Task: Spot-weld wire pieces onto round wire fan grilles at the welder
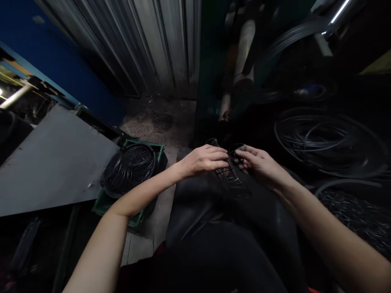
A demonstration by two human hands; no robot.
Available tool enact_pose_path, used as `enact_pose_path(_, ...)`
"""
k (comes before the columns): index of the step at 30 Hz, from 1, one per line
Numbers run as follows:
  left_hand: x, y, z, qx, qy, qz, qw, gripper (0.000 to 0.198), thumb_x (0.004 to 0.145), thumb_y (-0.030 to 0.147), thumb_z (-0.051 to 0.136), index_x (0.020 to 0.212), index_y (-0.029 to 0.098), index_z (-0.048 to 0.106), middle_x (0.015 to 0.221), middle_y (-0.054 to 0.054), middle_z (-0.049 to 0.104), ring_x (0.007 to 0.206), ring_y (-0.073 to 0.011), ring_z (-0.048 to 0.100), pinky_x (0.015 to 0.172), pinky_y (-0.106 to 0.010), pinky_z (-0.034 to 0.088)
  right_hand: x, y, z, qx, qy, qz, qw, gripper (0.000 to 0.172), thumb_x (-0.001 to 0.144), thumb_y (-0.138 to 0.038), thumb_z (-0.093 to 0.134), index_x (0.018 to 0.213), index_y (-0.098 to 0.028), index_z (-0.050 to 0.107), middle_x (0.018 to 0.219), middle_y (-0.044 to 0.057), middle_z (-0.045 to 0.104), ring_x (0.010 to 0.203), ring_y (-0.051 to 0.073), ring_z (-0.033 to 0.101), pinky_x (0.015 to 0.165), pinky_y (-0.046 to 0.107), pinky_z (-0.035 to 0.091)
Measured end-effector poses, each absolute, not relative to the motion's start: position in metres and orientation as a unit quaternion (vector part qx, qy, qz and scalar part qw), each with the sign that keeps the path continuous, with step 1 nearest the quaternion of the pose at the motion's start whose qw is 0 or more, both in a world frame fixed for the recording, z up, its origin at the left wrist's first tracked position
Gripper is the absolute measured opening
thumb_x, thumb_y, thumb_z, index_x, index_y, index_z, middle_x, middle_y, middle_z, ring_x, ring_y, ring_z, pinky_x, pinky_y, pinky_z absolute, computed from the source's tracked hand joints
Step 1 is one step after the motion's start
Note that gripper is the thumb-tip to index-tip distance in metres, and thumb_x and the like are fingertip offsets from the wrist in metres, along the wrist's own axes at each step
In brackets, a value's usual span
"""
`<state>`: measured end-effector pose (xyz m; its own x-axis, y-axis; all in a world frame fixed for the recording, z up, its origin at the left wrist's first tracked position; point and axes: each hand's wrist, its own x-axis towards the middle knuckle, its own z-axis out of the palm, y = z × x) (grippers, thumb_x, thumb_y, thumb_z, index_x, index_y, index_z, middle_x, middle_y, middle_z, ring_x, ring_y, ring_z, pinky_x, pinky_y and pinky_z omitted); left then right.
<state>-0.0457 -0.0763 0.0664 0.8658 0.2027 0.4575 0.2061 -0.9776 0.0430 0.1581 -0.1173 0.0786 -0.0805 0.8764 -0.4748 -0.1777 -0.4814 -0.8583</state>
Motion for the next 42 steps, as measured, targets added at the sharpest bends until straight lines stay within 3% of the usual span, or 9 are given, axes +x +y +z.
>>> enact_pose_path(5,-0.049,-0.087,0.060,-0.966,-0.057,-0.250,0.043,0.023,0.094,0.016,0.042,0.100,0.018,0.064,0.107,-0.007,0.070,0.110,-0.0165,0.061,0.089,-0.030,0.051,0.156,-0.125,0.078,-0.532,-0.339,0.700,0.334,0.044,0.054,-0.046,0.081,0.074,-0.016,0.055,0.055,-0.005,0.051,0.045,0.004,0.043,0.040,0.015,0.032)
enact_pose_path(12,-0.052,-0.108,0.058,-0.921,-0.092,-0.371,0.078,0.017,0.089,0.014,0.050,0.100,0.016,0.063,0.097,-0.005,0.072,0.097,-0.0149,0.067,0.078,-0.025,0.054,0.154,-0.132,0.087,-0.513,-0.362,0.711,0.317,0.044,0.059,-0.047,0.079,0.079,-0.016,0.055,0.063,-0.003,0.054,0.048,0.004,0.044,0.043,0.017,0.034)
enact_pose_path(18,-0.050,-0.113,0.063,-0.927,-0.092,-0.354,0.084,0.011,0.088,0.015,0.052,0.092,0.016,0.062,0.088,-0.003,0.071,0.086,-0.0135,0.065,0.071,-0.025,0.051,0.150,-0.135,0.083,-0.495,-0.407,0.704,0.306,0.038,0.067,-0.045,0.074,0.079,-0.016,0.054,0.061,-0.004,0.052,0.049,0.005,0.042,0.046,0.019,0.032)
enact_pose_path(29,-0.038,-0.134,0.053,-0.953,-0.152,-0.246,0.089,0.016,0.091,0.014,0.042,0.087,0.018,0.057,0.086,-0.004,0.060,0.081,-0.0139,0.054,0.072,-0.027,0.043,0.146,-0.150,0.070,-0.523,-0.385,0.697,0.302,0.035,0.068,-0.046,0.071,0.075,-0.017,0.053,0.053,-0.007,0.041,0.047,0.005,0.033,0.045,0.020,0.022)
enact_pose_path(36,-0.043,-0.136,0.076,-0.981,-0.109,-0.154,0.052,0.014,0.091,0.014,0.043,0.092,0.019,0.056,0.078,-0.002,0.054,0.072,-0.0138,0.048,0.065,-0.028,0.037,0.140,-0.154,0.076,-0.530,-0.285,0.719,0.348,0.037,0.058,-0.041,0.079,0.064,-0.019,0.050,0.055,-0.003,0.042,0.048,0.006,0.031,0.045,0.023,0.022)
enact_pose_path(42,-0.078,-0.154,0.088,-0.988,-0.108,-0.114,-0.009,0.019,0.089,0.010,0.042,0.083,0.018,0.058,0.069,0.000,0.051,0.062,-0.0130,0.045,0.057,-0.027,0.036,0.215,-0.144,0.103,-0.628,-0.214,0.559,0.497,0.043,0.052,-0.037,0.086,0.058,-0.020,0.047,0.057,-0.004,0.031,0.049,0.004,0.029,0.042,0.023,0.024)
